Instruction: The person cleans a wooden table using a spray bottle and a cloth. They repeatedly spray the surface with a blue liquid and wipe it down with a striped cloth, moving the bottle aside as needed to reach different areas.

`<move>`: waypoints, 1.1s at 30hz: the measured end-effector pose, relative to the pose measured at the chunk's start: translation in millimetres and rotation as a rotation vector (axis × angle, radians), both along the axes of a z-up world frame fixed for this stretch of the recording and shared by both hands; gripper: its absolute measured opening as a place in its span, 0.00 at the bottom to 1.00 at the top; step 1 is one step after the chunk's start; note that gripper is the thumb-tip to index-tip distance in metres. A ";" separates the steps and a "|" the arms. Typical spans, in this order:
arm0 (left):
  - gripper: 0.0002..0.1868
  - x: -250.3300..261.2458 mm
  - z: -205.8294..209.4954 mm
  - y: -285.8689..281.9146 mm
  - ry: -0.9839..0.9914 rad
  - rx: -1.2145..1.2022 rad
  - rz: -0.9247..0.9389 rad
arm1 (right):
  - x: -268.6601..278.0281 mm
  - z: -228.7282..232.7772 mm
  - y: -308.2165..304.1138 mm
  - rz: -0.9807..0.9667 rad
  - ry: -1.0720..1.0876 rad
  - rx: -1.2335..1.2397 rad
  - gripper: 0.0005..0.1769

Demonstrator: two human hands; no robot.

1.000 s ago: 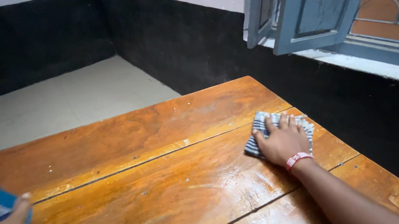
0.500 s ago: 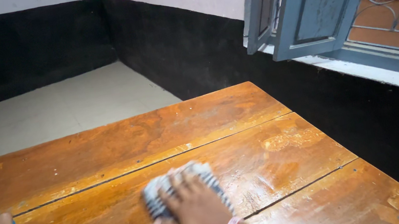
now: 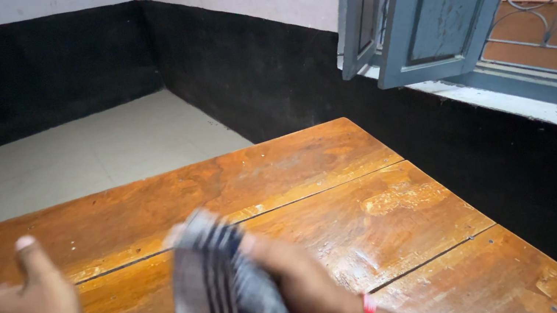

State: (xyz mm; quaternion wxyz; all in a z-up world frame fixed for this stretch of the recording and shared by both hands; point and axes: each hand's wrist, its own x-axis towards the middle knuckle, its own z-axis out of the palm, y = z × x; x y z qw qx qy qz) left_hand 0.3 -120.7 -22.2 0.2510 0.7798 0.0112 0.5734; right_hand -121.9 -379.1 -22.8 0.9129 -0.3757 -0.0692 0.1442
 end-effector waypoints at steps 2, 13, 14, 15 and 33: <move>0.20 -6.7 19.1 -16.3 0.119 -0.152 -0.206 | 21.3 9.3 -26.2 -0.222 0.140 -0.209 0.31; 0.37 -57.3 -3.9 -177.4 1.162 0.200 -0.423 | 68.2 -64.8 -120.2 -0.982 -0.192 -1.013 0.16; 0.41 -61.0 -6.7 -187.5 1.188 0.347 -0.354 | 65.4 -65.9 -122.3 -0.984 -0.192 -1.068 0.16; 0.44 -61.0 -8.0 -196.0 1.250 0.377 -0.320 | 67.0 -65.6 -124.7 -0.995 -0.205 -1.019 0.16; 0.48 44.3 -61.8 -7.8 1.428 0.501 0.145 | 78.2 -70.7 -130.8 -0.901 -0.082 -0.886 0.19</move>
